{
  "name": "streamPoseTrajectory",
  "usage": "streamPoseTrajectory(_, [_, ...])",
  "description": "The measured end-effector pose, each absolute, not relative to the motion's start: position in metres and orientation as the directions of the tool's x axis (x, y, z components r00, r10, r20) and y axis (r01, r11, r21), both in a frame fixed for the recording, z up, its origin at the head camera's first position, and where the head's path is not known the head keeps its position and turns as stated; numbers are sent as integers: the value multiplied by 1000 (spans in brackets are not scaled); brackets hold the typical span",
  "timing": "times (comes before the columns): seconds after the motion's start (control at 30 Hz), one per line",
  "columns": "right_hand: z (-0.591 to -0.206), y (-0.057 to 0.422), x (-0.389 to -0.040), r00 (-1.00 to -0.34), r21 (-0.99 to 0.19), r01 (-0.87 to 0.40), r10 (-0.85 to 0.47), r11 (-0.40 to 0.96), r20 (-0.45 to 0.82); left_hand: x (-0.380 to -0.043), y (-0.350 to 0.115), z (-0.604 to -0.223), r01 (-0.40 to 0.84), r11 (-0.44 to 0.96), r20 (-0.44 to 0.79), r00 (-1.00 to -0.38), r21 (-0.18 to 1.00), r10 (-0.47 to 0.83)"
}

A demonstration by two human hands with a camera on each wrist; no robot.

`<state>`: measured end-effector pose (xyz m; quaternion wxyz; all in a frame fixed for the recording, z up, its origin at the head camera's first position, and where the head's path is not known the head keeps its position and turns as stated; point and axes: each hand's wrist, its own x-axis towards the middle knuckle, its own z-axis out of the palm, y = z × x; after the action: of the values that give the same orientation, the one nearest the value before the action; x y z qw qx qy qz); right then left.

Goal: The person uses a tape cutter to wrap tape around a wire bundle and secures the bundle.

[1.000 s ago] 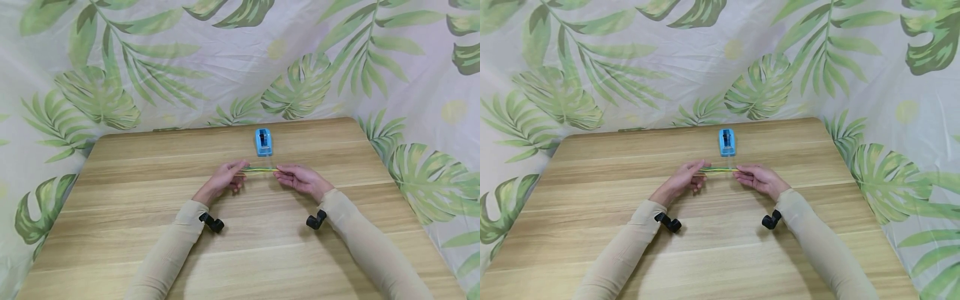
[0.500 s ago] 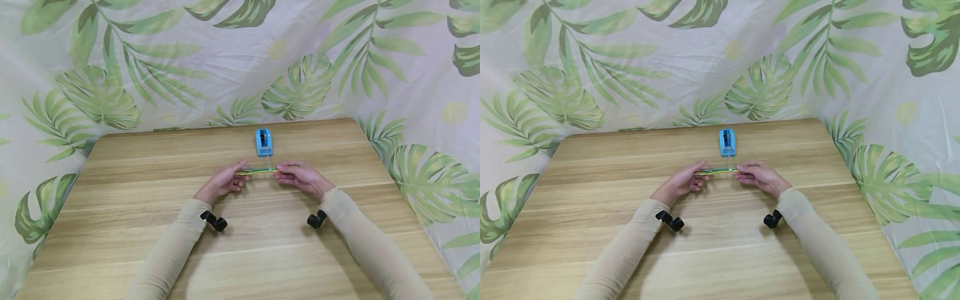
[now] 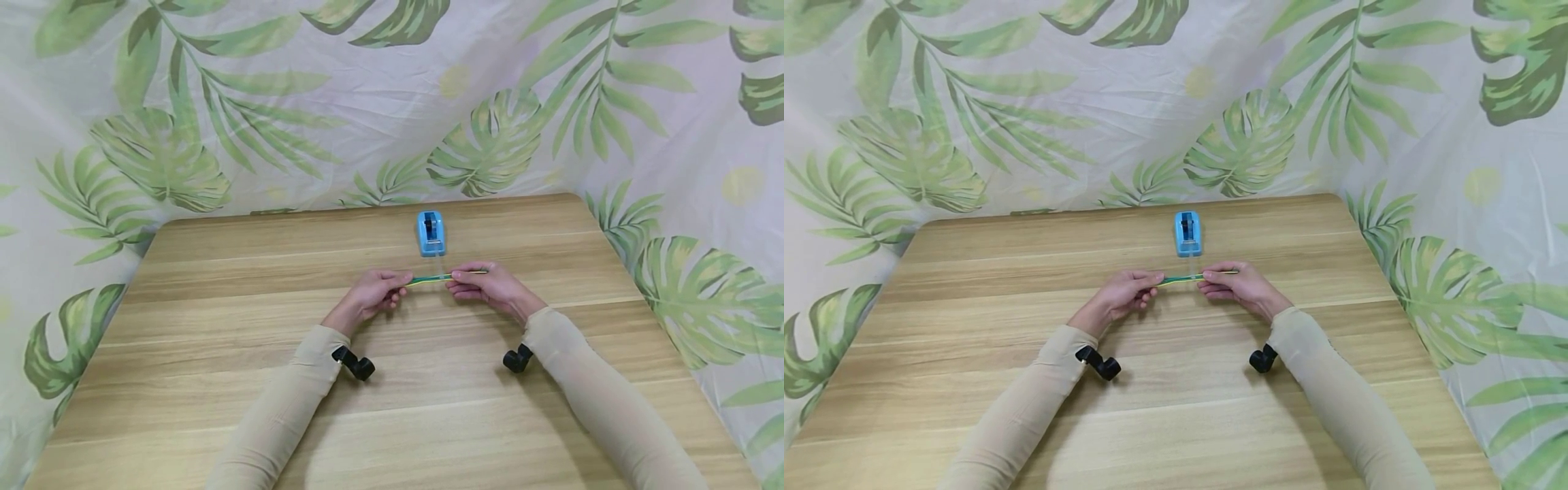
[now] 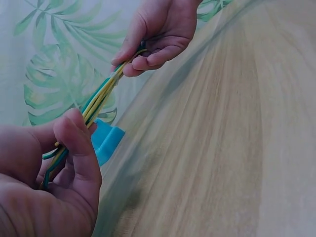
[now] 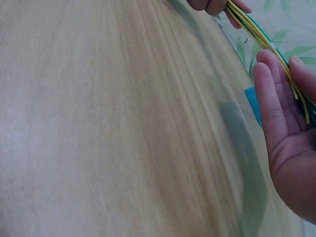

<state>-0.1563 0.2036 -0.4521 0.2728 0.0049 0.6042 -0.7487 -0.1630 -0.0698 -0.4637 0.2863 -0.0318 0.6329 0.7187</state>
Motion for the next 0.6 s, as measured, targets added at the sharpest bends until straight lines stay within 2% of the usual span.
streamPoseTrajectory(0.27, [-452, 202, -155, -834, -907, 412, -440, -92, -334, -164, -70, -465, -423, -52, -384, -861, 905, 334])
streamPoseTrajectory(0.6, [-454, 202, -157, -752, -732, 628, -448, -263, -484, -165, -72, -470, -341, -61, -308, -901, 938, 307])
